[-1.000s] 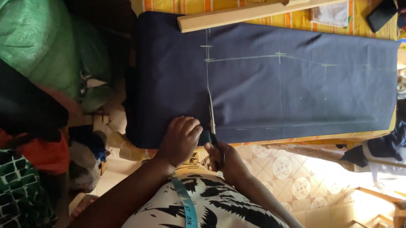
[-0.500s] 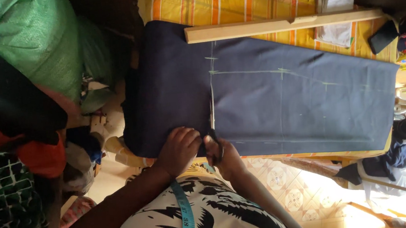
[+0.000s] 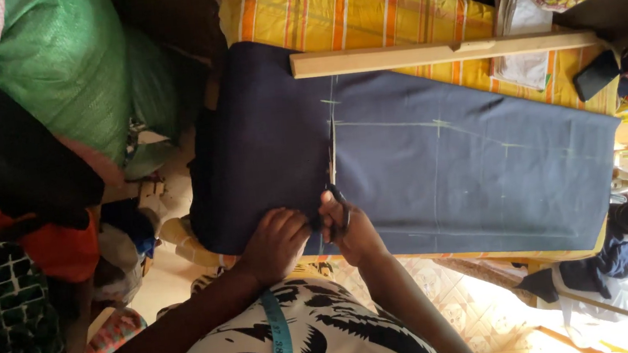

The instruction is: The person cuts a large piece of dark blue fabric laid out on a table using a pair of scissors. They follow chalk lines marked on the fabric, separating a section and moving it aside before continuing to cut along the remaining marked lines.

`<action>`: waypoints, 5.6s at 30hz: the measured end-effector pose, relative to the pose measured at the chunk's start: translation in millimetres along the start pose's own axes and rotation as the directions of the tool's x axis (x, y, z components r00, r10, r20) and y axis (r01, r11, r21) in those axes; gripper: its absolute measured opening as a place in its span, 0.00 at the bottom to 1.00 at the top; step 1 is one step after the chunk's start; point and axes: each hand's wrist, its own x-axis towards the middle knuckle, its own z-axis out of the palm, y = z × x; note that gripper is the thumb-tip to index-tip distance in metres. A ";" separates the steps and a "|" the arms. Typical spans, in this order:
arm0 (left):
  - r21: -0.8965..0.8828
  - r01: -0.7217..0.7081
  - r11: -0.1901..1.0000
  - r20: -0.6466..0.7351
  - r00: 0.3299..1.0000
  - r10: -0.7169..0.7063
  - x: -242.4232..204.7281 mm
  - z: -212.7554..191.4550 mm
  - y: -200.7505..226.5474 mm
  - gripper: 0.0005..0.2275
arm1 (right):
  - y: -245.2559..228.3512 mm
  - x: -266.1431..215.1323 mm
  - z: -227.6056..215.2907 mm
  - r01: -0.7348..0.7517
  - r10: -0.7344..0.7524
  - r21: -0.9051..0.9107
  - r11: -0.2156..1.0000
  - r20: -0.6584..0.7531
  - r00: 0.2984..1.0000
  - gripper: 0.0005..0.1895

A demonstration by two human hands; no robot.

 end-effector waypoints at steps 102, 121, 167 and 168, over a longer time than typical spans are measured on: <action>-0.261 0.128 0.957 -0.115 0.980 -0.162 -7.7 11.9 -5.9 0.04 | 3.3 -22.8 -53.4 -0.040 0.040 0.011 0.999 0.054 0.998 0.20; 0.128 0.438 0.890 -0.202 0.890 -0.409 11.9 -42.2 -21.5 0.19 | -34.5 8.8 18.0 0.030 -0.030 0.008 1.000 0.099 0.995 0.24; 0.279 0.411 0.868 -0.247 0.904 -0.349 24.1 -52.0 -20.1 0.20 | -68.1 41.4 -6.8 0.014 -0.034 0.096 0.995 0.211 0.977 0.23; 0.149 0.444 0.884 -0.251 0.881 -0.401 25.0 -55.5 -25.2 0.21 | -54.1 31.2 -19.2 -0.006 -0.021 0.112 0.994 0.236 0.971 0.23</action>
